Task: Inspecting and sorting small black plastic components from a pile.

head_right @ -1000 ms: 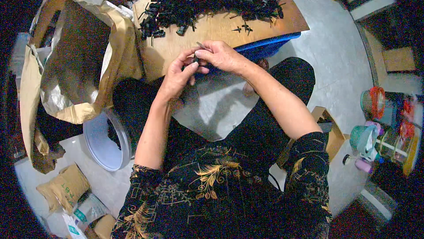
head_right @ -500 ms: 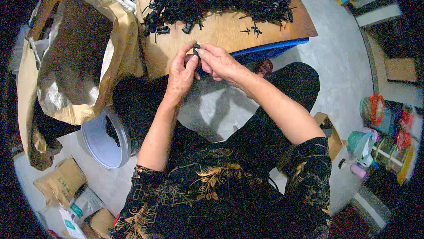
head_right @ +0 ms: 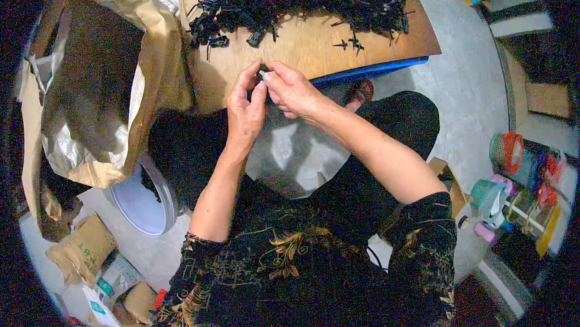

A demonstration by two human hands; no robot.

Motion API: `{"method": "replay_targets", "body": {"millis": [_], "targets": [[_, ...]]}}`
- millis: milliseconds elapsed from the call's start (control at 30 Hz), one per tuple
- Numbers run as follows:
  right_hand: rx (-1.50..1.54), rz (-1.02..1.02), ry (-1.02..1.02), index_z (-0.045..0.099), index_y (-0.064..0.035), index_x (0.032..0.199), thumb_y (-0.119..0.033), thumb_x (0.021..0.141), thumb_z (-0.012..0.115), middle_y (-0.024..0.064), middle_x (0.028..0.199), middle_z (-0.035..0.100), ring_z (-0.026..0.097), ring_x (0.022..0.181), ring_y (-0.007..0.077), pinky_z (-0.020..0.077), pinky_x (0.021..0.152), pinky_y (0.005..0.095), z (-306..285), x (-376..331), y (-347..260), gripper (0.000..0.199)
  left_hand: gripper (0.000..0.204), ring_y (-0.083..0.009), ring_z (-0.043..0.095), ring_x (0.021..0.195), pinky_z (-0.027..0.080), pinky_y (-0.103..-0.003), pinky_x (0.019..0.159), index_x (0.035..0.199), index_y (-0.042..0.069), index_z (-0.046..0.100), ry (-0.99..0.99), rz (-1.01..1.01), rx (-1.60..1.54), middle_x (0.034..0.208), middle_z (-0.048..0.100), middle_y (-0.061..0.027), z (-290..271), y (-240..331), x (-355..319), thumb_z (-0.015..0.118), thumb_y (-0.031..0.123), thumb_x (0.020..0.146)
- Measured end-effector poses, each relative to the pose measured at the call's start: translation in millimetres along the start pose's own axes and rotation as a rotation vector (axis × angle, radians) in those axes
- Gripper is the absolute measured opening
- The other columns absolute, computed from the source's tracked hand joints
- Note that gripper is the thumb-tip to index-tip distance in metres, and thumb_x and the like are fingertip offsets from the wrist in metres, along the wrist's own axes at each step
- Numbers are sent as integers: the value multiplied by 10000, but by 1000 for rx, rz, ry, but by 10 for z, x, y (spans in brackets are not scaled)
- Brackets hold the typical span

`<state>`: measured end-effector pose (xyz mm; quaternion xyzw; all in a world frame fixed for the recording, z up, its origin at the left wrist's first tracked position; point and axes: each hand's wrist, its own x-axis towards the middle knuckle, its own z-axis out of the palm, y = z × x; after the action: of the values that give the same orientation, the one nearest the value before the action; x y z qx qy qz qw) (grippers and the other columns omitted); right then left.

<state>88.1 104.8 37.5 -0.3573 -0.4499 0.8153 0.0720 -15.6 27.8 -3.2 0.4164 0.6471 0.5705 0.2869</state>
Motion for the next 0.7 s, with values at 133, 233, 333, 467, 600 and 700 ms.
{"method": "replay_targets", "body": {"millis": [133, 233, 333, 467, 600, 700], "targets": [[-46, 84, -23, 405, -159, 1224, -321, 945, 394, -90, 569, 285, 228, 456, 13, 188, 390, 167, -19, 116, -32, 323, 307, -196, 561, 995, 438, -292, 845, 1168, 14, 502, 6, -34, 25, 1085, 585, -136, -39, 15, 39, 471, 55, 865], [-173, 93, -44, 454, -95, 1183, -244, 929, 402, -25, 596, 443, 375, 435, 69, 326, 380, 236, -46, 253, -60, 300, 305, -200, 569, 981, 446, -292, 827, 1162, 18, 505, 41, -25, 99, 1074, 588, -142, -91, 7, 57, 474, 41, 860], [-462, -228, 23, 508, -39, 1136, -222, 904, 430, 63, 770, 585, 539, 635, 124, 457, 567, 278, 9, 456, 111, 306, 335, -194, 581, 936, 455, -302, 806, 1187, 25, 472, 63, 8, 181, 1006, 602, -134, -142, -73, 70, 477, 23, 852], [-502, -197, -123, 530, -38, 1038, -203, 921, 431, -16, 720, 511, 467, 628, 77, 401, 558, 225, -61, 664, 30, 226, 367, -162, 608, 765, 468, -248, 622, 1229, 64, 385, 90, -289, -123, 883, 589, -92, -209, 44, 161, 449, 22, 870], [-838, -379, 110, 522, -47, 996, -254, 854, 541, 68, 710, 574, 567, 659, 140, 456, 578, 286, -159, 920, -180, 251, 356, -161, 611, 663, 441, -203, 493, 1225, 95, 345, 187, -539, -735, 810, 558, -85, -329, 53, 243, 427, 31, 885], [-1320, -588, 494, 525, -63, 974, -316, 808, 594, 140, 706, 605, 618, 670, 242, 481, 574, 346, -171, 1042, -388, 311, 310, -206, 607, 666, 499, -241, 541, 1171, 89, 356, 182, -603, -895, 763, 531, -88, -302, 31, 203, 455, 51, 880]]}}
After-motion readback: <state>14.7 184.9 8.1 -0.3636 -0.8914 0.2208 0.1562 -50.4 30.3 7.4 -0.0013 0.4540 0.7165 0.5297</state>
